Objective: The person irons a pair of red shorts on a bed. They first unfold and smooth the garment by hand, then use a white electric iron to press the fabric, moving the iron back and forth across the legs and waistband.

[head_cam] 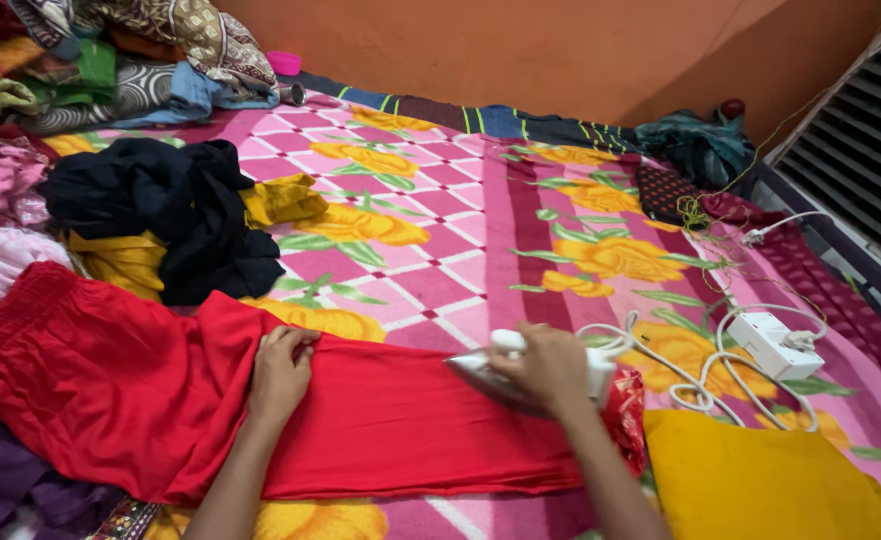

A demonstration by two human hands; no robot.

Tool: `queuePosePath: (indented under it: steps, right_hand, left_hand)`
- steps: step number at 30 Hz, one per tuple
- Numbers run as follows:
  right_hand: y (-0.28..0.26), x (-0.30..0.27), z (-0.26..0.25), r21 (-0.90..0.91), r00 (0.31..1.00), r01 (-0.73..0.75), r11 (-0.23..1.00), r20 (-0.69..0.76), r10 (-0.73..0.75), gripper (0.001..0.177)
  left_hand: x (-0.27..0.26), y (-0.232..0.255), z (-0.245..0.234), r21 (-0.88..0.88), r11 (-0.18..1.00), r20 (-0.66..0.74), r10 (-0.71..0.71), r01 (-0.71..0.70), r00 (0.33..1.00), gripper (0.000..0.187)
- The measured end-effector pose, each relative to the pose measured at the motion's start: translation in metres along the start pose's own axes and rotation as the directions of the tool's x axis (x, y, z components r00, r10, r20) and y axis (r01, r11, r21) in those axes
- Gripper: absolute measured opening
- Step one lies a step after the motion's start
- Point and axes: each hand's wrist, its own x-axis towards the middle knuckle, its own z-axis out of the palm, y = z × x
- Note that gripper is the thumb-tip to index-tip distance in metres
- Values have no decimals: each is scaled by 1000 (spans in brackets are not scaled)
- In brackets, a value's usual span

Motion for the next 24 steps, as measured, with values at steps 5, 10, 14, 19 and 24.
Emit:
queuePosePath:
  steps: [5, 10, 14, 19, 24]
  right_hand:
    - [-87, 12, 21, 155, 983, 169, 973, -97, -155, 49]
    - [-127, 16, 28, 175, 953, 293, 940, -135, -272, 46]
    - [-115, 14, 26, 151, 956, 280, 948, -130, -262, 49]
    - [-60, 9, 16, 100, 983, 168, 981, -95, -158, 49]
    - [15, -10, -4, -31, 998, -55, 998, -36, 54, 47]
  left_hand:
    - [2, -4, 0, -3, 1000, -19, 11, -11, 1000, 19]
    - [4, -4, -3, -18, 1000, -4, 8, -8, 1000, 30]
    - [4, -1, -5, -16, 1000, 9, 3, -3, 1000, 31]
    - [3, -3, -5, -8, 1000, 2, 17, -17, 1000, 31]
    - [2, -2, -4, 2, 1000, -10, 30, -30, 999, 31]
